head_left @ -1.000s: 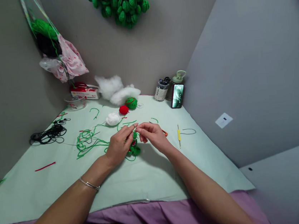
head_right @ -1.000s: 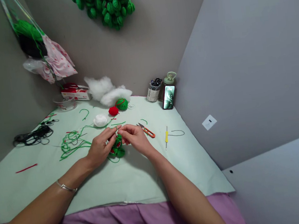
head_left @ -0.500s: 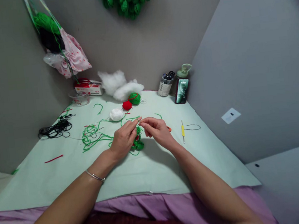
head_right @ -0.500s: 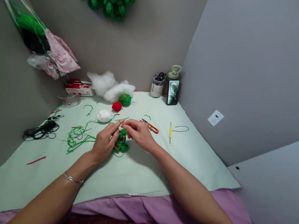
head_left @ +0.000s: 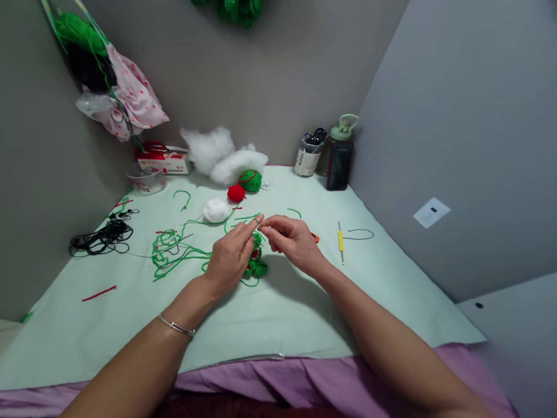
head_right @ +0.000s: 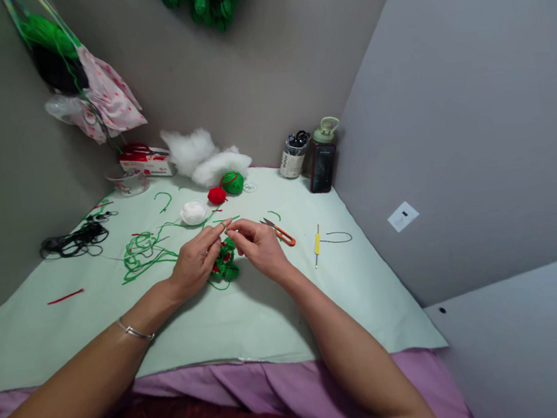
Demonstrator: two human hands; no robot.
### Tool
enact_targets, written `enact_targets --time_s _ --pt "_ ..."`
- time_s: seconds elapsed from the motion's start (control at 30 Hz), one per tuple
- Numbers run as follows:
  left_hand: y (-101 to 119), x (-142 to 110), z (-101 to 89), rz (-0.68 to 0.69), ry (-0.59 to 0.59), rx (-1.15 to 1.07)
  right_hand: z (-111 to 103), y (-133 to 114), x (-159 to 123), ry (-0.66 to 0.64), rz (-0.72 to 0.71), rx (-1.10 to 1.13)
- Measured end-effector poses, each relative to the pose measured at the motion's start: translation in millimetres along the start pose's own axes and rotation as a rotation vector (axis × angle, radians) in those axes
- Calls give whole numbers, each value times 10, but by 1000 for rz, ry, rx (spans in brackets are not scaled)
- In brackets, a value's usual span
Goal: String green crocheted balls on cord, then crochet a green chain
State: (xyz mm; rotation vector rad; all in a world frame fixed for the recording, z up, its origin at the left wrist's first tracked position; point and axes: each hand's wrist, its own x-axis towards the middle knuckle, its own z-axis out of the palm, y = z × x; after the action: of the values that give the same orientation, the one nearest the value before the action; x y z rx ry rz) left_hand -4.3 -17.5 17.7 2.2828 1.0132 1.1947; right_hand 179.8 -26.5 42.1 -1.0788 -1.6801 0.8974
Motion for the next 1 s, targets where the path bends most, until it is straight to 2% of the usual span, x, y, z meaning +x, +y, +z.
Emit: enact_targets --time_s 0.37,0.6,0.83,1.0 --pt "3 -4 16 -18 -13 -46 18 -45 -12 17 -17 -77" --pt "23 -4 12 -26 -11 -47 34 -38 -34 79 -52 -137" --pt "9 -9 21 -16 -17 0 29 -34 -32 96 -59 -205" --pt "-24 -18 33 28 -8 92 30 -17 -16 88 -44 -176"
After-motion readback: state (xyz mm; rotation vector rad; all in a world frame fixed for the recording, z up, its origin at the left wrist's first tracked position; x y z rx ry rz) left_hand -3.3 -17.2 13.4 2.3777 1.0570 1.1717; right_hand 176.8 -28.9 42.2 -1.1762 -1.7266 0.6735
